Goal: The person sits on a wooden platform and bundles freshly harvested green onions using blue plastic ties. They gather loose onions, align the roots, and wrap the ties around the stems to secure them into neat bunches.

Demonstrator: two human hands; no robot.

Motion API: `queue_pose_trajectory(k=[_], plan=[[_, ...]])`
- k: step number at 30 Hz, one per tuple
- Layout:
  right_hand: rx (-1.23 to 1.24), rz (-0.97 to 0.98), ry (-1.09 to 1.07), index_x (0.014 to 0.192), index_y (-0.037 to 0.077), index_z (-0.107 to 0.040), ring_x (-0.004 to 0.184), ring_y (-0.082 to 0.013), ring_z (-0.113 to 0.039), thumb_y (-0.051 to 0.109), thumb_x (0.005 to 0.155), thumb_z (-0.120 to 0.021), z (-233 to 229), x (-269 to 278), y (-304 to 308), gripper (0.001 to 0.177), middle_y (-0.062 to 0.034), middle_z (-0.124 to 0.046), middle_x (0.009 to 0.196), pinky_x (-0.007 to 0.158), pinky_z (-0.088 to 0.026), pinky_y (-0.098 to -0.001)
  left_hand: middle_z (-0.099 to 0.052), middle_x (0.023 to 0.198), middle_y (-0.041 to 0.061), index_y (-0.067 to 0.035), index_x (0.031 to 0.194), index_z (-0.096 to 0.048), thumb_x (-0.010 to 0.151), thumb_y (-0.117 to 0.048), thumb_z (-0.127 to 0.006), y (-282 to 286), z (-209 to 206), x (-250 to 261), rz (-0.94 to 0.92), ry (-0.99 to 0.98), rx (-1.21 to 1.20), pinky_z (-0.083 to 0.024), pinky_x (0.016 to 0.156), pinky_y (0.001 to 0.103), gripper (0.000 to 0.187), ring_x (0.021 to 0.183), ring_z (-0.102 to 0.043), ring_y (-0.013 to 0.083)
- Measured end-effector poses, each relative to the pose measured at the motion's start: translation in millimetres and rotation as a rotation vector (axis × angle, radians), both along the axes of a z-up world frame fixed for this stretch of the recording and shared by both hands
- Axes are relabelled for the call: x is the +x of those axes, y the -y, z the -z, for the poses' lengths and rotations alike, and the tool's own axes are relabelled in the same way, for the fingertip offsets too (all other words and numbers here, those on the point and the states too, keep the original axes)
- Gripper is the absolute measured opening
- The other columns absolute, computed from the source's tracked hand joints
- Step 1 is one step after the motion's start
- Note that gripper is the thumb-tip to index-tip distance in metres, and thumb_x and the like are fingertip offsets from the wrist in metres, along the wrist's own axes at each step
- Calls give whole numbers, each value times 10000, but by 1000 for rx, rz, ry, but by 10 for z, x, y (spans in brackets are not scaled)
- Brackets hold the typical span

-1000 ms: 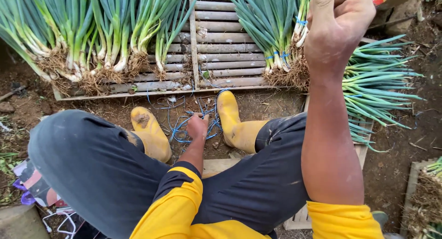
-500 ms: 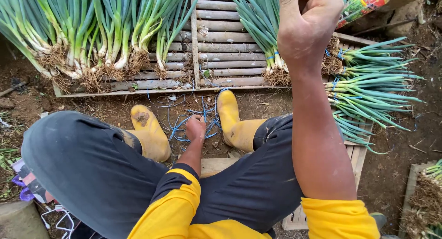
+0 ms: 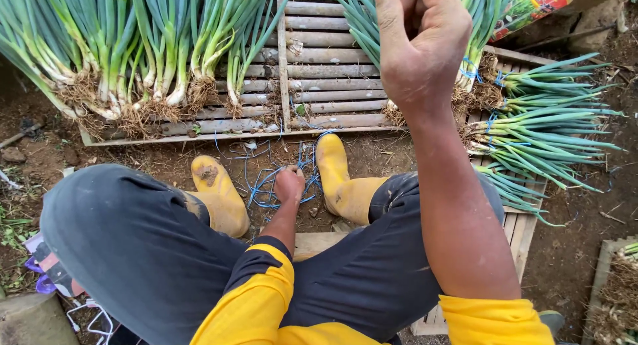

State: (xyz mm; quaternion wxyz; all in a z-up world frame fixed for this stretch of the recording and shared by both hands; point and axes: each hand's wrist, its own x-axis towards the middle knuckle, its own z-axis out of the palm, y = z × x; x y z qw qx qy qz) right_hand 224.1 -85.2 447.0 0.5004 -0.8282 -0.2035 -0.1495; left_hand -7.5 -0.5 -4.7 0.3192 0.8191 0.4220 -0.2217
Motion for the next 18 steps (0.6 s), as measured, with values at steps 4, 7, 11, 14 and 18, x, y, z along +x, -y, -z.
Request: queue_pose_trajectory(k=[4, 7, 11, 14, 18], plan=[[-38, -73, -23, 990, 48, -582, 661, -110, -407, 50, 1076, -652, 33, 46, -28, 111, 0, -440, 757, 567, -347, -285, -651, 1130, 28, -195, 1098, -783, 978, -380, -623, -83, -144, 6, 51, 171, -1, -506, 834, 467, 273, 1080, -540, 253], [-126, -203, -52, 1038, 25, -668, 667, -125, -470, 11, 1037, -621, 83, 47, -78, 49, -40, -549, 795, 547, -393, -278, -665, 1171, 46, -146, 1139, -743, 1003, -429, -559, -222, -352, 81, 52, 221, -18, -461, 959, 452, 364, 1110, -551, 235], [-788, -286, -608, 1216, 167, -695, 831, -249, -675, 306, 988, -587, -56, -143, -387, 288, -11, -764, 976, 708, -504, -473, -772, 875, 47, -143, 1083, -688, 1078, -366, -406, -443, -1003, 257, -60, 246, -232, -500, 479, 246, 360, 613, -658, 115], [-904, -488, -612, 1212, 154, -671, 995, -444, -710, 207, 944, -554, 408, -267, -495, 298, -125, -767, 1000, 891, -545, -600, -762, 887, 105, -258, 943, -740, 1003, -428, -519, -682, -1084, 193, -171, 355, -191, -541, 912, 479, 286, 1009, -699, 369], [-1138, -592, -465, 1224, 51, -652, 1033, -440, -721, 152, 950, -601, 695, -567, -724, 296, -234, -739, 1079, 887, -564, -596, -741, 856, 81, -300, 881, -743, 963, -479, -558, -932, -1406, 352, -145, 422, -223, -538, 894, 445, 270, 954, -701, 336]])
